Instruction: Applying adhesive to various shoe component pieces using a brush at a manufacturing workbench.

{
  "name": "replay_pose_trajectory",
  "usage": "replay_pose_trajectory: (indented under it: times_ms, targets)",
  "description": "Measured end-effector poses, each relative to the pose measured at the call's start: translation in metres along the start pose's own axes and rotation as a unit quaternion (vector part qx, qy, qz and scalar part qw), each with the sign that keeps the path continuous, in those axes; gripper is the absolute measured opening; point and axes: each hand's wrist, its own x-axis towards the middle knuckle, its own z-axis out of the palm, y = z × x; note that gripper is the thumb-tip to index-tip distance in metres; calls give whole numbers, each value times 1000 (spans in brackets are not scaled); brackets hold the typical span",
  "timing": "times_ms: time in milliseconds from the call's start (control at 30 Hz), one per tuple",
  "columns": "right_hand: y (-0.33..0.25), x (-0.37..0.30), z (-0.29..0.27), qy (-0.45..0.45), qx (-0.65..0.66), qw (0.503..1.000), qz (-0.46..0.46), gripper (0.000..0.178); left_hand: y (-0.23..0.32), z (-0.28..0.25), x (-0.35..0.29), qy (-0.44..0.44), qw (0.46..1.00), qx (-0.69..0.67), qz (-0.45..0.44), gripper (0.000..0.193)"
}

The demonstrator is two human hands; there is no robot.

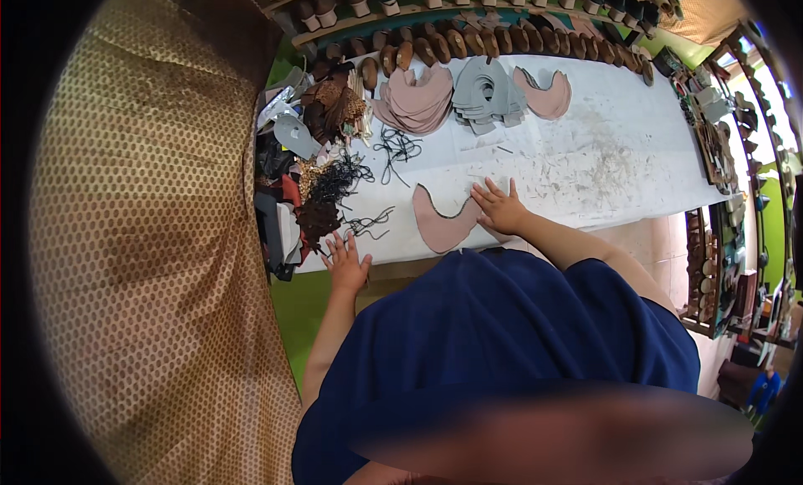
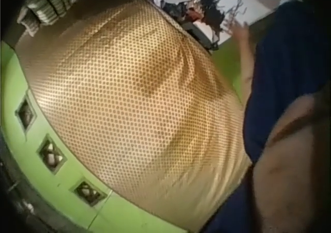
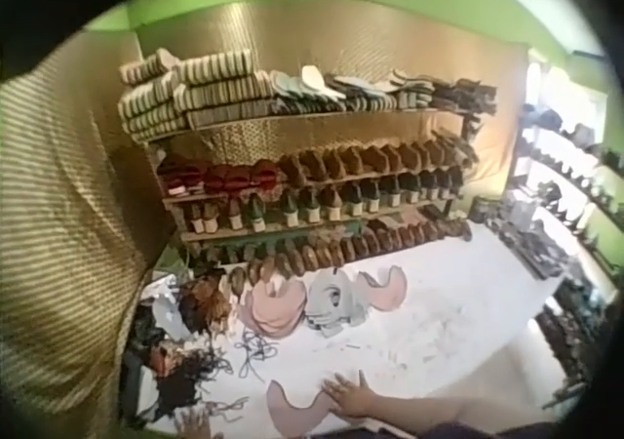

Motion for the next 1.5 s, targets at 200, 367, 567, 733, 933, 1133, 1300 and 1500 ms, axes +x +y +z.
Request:
replay_pose_trajectory:
  times_ms: [200, 367, 567, 733, 933, 1133, 1300, 1500]
  targets:
    - [-11, -3, -2, -24, 5, 999, 35, 75, -1, -13, 4, -88, 996, -7, 18, 90]
    - [-33, -1, -8, -39, -37, 998, 36, 75, -10, -15, 9, -138, 990, -13, 9, 97]
    - [-64, -5, -9, -46, -67, 996, 27, 76, -15, -20, 14, -176, 983, -41, 28, 103]
    - [-79, -7, -1, -44, -76, 996, 4, 76, -18, -20, 18, -189, 980, -43, 44, 107]
    - [-98, -2, 0, -44, -70, 997, 1, 73, -27, -17, 19, -190, 978, -44, 69, 108]
    - [-110, 11, -4, -61, -69, 996, 11, 71, -26, -21, 19, -209, 974, -54, 68, 107]
    - [-119, 26, -11, -78, -51, 995, 23, 69, -27, -20, 19, -203, 975, -57, 67, 107]
    - [-116, 41, -11, -48, -31, 997, 50, 67, -26, -24, 18, -207, 975, -49, 61, 108]
